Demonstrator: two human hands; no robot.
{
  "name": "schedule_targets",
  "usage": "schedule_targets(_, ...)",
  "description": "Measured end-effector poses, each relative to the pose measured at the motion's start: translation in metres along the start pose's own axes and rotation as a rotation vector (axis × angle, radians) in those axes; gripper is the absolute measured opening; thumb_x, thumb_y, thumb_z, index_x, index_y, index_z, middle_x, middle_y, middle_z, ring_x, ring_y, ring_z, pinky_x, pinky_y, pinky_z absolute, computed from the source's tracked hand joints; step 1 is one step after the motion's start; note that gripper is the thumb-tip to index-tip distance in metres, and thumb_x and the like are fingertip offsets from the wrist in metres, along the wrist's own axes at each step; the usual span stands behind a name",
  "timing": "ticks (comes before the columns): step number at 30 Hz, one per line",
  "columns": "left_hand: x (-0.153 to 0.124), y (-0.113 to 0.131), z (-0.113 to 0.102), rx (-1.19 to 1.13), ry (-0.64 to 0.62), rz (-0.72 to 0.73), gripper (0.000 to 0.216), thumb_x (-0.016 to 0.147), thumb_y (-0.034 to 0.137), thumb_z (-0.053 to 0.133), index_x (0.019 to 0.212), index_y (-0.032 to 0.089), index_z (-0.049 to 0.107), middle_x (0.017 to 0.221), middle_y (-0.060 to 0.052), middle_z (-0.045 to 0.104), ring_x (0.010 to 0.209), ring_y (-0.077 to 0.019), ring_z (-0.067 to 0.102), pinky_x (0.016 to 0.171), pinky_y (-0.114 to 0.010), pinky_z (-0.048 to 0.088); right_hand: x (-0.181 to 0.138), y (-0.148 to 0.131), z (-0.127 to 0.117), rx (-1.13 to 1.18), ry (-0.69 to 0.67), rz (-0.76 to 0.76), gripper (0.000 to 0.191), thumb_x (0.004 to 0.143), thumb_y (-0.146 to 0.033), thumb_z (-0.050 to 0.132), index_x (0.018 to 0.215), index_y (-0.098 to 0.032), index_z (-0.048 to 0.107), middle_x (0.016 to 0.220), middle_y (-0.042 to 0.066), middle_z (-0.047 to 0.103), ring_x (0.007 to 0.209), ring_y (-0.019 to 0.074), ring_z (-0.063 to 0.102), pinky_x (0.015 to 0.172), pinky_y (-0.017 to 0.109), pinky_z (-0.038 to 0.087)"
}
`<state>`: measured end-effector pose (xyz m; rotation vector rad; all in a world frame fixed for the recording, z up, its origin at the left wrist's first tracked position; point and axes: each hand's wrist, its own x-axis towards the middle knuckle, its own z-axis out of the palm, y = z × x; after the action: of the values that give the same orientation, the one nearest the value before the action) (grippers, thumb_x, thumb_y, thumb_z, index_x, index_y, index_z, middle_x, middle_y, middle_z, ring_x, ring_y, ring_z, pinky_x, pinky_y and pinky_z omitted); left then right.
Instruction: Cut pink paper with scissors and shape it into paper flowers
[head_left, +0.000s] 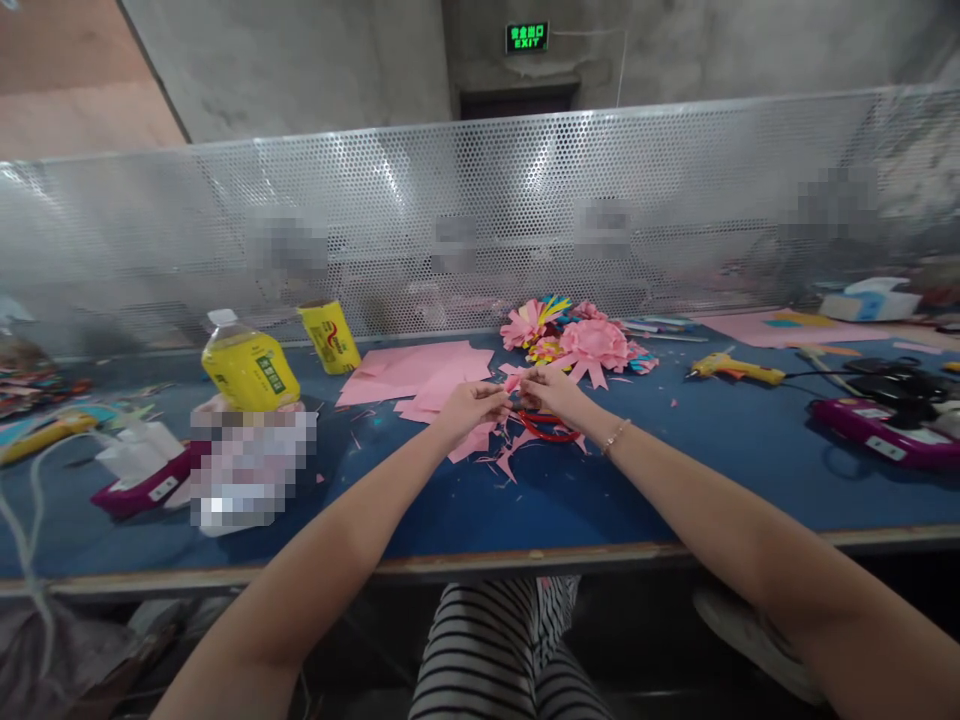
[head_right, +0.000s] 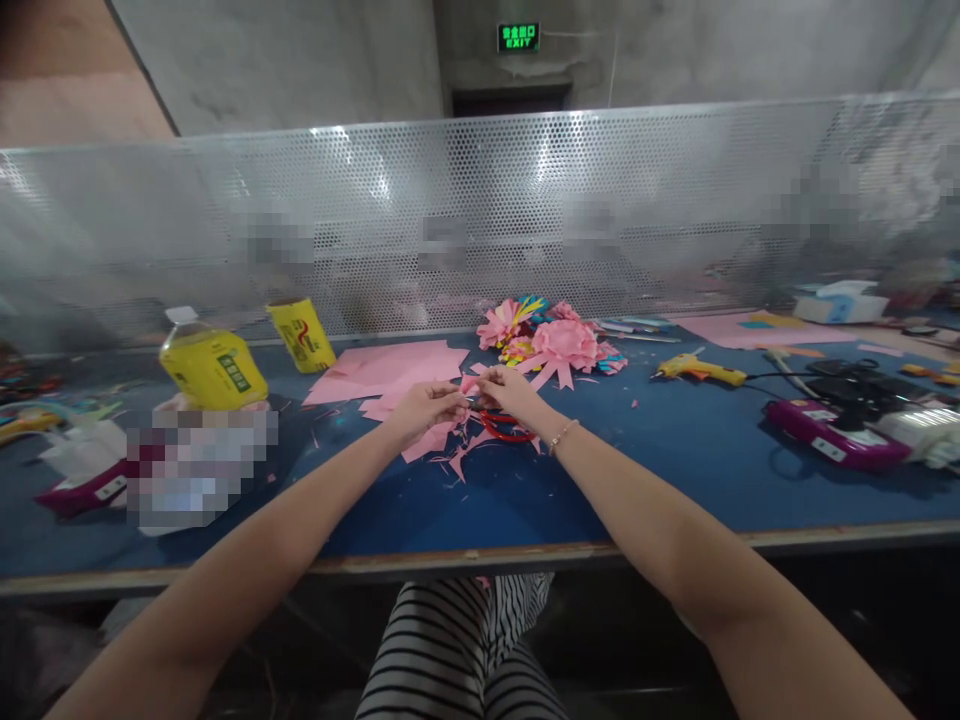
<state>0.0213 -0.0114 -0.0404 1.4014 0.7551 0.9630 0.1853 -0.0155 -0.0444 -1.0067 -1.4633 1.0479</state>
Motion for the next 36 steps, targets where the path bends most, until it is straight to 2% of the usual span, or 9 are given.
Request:
schedule_targets(3,-0.002,0.004,0.001,-0.01,0.002,-0.025,0.028,0.056,0.026,0.072,0.073,0.009,0.057,0.064,-0.004,0.064,0.054,-0.0082,0.059,0.062,-0.024,0.049,-0.002,0.0,0.008,0.181,-0.02,0.061,0.022,0.067,-0.032,0.058,0.081,-0.02,0.045,0.067,-0.003,0.058,0.059,0.0101,0.058,0.058,0.026,0.047)
schedule_targets(6,-0.004,0.006,0.0,0.004,0.02,-0.008,0.028,0.057,0.025,0.072,0.075,0.009,0.057,0.062,-0.003,0.064,0.054,-0.009,0.059,0.063,-0.026,0.05,-0.006,-0.004,0.014,0.242,-0.011,0.098,0.025,0.07,-0.032,0.056,0.089,-0.023,0.043,0.068,-0.004,0.057,0.058,0.0094,0.058,0.057,0.025,0.047)
schedule_targets(10,-0.003,0.006,0.0,0.064,0.001,0.006,0.019,0.065,0.025,0.065,0.073,0.01,0.057,0.06,-0.003,0.063,0.054,-0.0089,0.06,0.062,-0.024,0.05,-0.009,-0.007,0.016,0.203,0.016,0.109,0.036,0.063,-0.02,0.06,0.095,-0.023,0.042,0.072,-0.004,0.056,0.059,0.0093,0.058,0.06,0.026,0.048)
schedule_targets(16,-0.004,0.009,0.004,0.094,0.068,-0.085,0.012,0.071,0.014,0.055,0.062,0.013,0.046,0.052,-0.001,0.058,0.052,-0.0101,0.06,0.06,-0.025,0.05,-0.005,-0.001,0.013,0.032,0.005,-0.019,0.044,0.057,-0.015,0.058,0.099,-0.021,0.046,0.067,-0.005,0.051,0.055,0.009,0.053,0.052,0.023,0.045)
schedule_targets(19,-0.005,0.01,0.003,0.08,0.09,-0.085,0.013,0.07,0.012,0.053,0.061,0.013,0.044,0.048,0.003,0.052,0.05,-0.0095,0.059,0.061,-0.027,0.051,-0.004,-0.001,0.011,-0.048,-0.011,-0.07,0.041,0.058,-0.016,0.057,0.098,-0.02,0.048,0.062,-0.006,0.048,0.052,0.0081,0.049,0.049,0.022,0.043)
schedule_targets(23,-0.005,0.009,0.0,0.049,0.072,-0.03,0.014,0.066,0.009,0.055,0.058,0.012,0.044,0.047,0.006,0.045,0.048,-0.0078,0.057,0.062,-0.025,0.051,-0.005,0.0,0.011,-0.034,-0.016,-0.047,0.037,0.059,-0.018,0.057,0.095,-0.02,0.046,0.056,-0.008,0.042,0.049,0.0072,0.046,0.048,0.022,0.043)
schedule_targets(28,-0.004,0.009,-0.002,0.007,0.065,-0.025,0.016,0.059,0.01,0.06,0.057,0.013,0.045,0.047,0.006,0.047,0.046,-0.0072,0.056,0.056,-0.022,0.05,-0.005,0.002,0.011,-0.014,-0.028,-0.006,0.038,0.057,-0.019,0.06,0.093,-0.019,0.047,0.056,-0.008,0.045,0.05,0.0074,0.047,0.051,0.023,0.044)
schedule_targets(32,-0.002,0.008,-0.003,-0.068,0.033,-0.08,0.016,0.054,0.009,0.062,0.06,0.012,0.048,0.049,0.004,0.051,0.047,-0.0104,0.058,0.056,-0.025,0.051,-0.005,0.0,0.011,0.035,-0.014,-0.005,0.036,0.055,-0.02,0.063,0.087,-0.019,0.047,0.058,-0.007,0.05,0.051,0.0075,0.05,0.051,0.022,0.044)
schedule_targets(36,-0.001,0.008,-0.004,-0.117,0.039,-0.047,0.012,0.054,0.008,0.059,0.06,0.012,0.05,0.051,0.003,0.053,0.046,-0.0098,0.057,0.058,-0.028,0.051,-0.006,-0.002,0.012,0.136,-0.022,-0.014,0.03,0.054,-0.018,0.061,0.082,-0.02,0.048,0.056,-0.008,0.051,0.049,0.007,0.05,0.049,0.021,0.044)
